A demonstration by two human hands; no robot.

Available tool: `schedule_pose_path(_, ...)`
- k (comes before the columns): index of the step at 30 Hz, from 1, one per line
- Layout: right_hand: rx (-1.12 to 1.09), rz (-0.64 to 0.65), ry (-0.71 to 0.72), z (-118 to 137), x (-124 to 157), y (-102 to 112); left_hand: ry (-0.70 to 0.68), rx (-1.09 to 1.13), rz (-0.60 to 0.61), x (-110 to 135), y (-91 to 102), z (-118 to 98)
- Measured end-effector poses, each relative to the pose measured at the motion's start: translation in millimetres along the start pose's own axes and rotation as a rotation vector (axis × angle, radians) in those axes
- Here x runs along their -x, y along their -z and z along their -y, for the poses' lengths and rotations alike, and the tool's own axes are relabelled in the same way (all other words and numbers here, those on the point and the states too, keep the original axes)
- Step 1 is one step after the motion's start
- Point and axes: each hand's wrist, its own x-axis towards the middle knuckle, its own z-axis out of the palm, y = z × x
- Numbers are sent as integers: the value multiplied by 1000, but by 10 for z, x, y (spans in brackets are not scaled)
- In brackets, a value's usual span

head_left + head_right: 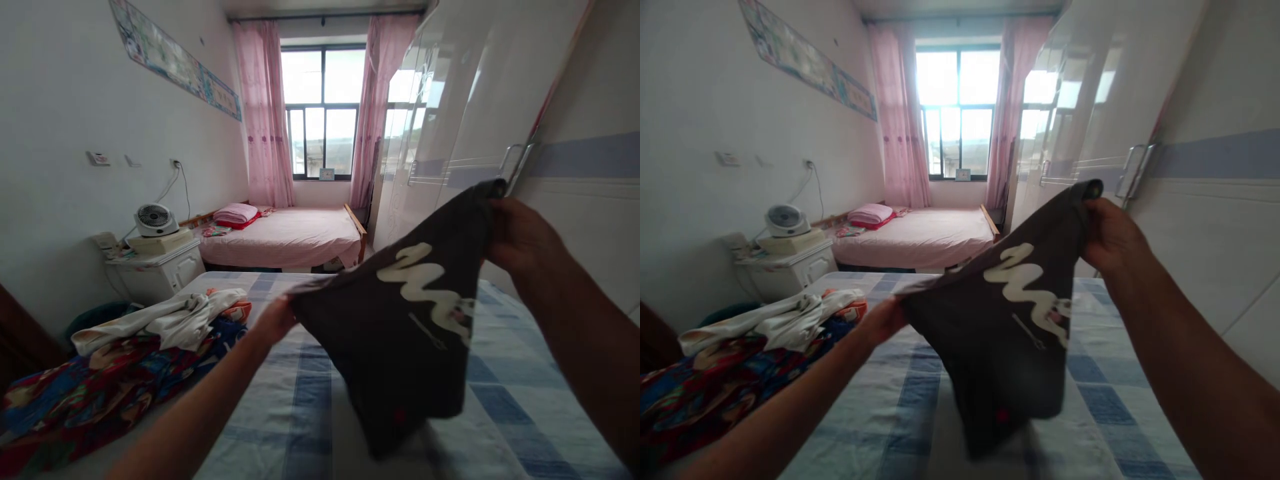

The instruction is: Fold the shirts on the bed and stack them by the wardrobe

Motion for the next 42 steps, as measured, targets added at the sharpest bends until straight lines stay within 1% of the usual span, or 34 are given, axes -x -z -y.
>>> schedule_pose_path(2,-148,-28,-82,-110,-142,61,-317,-96,-71,-168,16,-575)
schedule_pose_path(3,-191,-33,-92,-142,-185,93,-494,-168,-126,-198,-6,-828)
schedule_pose_path(4,-192,-31,-73,-160,-202,131,-640,-272,-153,-187,-35,-1039)
schedule_pose_path(5,-163,-18,-51,-170,-189,178,-750,-369,-160,-136,-62,-1196)
schedule_pose_path(6,-111,2,-37,-181,-145,241,-808,-411,-167,-50,-76,-1294)
schedule_pose_path(7,-48,25,-29,-201,-68,324,-847,-464,-166,63,-68,-1329)
schedule_pose_path(8,18,42,-22,-238,41,431,-865,-530,-166,195,-33,-1303)
schedule_pose_path(9,84,52,-25,-298,180,563,-862,-621,-161,336,31,-1223)
schedule_pose_path(11,211,43,-87,-493,533,893,-824,-908,-118,618,238,-934)
schedule_pose_path(12,288,48,-161,-619,734,1079,-762,-1051,-61,748,368,-749)
schedule_pose_path(13,384,89,-259,-753,940,1268,-699,-1175,8,867,504,-554)
schedule_pose_path(14,500,143,-373,-886,1139,1449,-627,-1281,82,974,635,-361)
schedule_pose_path(15,608,225,-460,-1009,1320,1612,-523,-1375,167,1069,753,-184)
schedule_pose_path(16,710,253,-514,-1113,1473,1749,-431,-1442,228,1153,850,-33)
schedule_pose_path(17,797,265,-547,-1193,1591,1852,-351,-1486,274,1225,922,84)
schedule_pose_path(18,867,262,-549,-1249,1669,1920,-289,-1507,304,1285,969,162)
schedule_pose_path(19,922,249,-529,-1281,1706,1951,-252,-1509,319,1330,992,201)
schedule_pose_path(21,994,236,-461,-1299,1674,1921,-218,-1470,334,1365,993,185)
schedule_pose_path(23,1054,247,-389,-1312,1548,1824,-207,-1403,330,1303,989,113)
schedule_pose_path(24,1094,258,-359,-1340,1472,1771,-222,-1379,298,1232,1001,85)
schedule_pose_path(26,1245,280,-294,-1460,1337,1689,-291,-1393,178,1016,1072,85)
schedule_pose_path(28,1421,301,-240,-1659,1256,1657,-378,-1489,40,745,1193,168)
schedule_pose_path(29,1491,308,-220,-1773,1238,1660,-406,-1554,-2,607,1262,233)
schedule_pose_path(30,1537,312,-208,-1888,1230,1674,-414,-1620,-19,479,1331,305)
schedule_pose_path(32,1574,328,-208,-2088,1229,1731,-385,-1742,-7,270,1458,441)
schedule_pose_path(35,1691,347,-262,-2253,1194,1848,-313,-1856,-19,87,1590,552)
schedule_pose_path(37,1750,337,-308,-2280,1130,1903,-320,-1869,-67,17,1627,552)
schedule_pose_path(39,1779,307,-328,-2283,1042,1903,-365,-1853,-109,-56,1620,525)
schedule_pose_path(40,1806,292,-304,-2290,992,1881,-393,-1844,-142,-105,1602,513)
schedule_pose_path(42,1844,312,-203,-2340,882,1806,-435,-1849,-222,-234,1549,506)
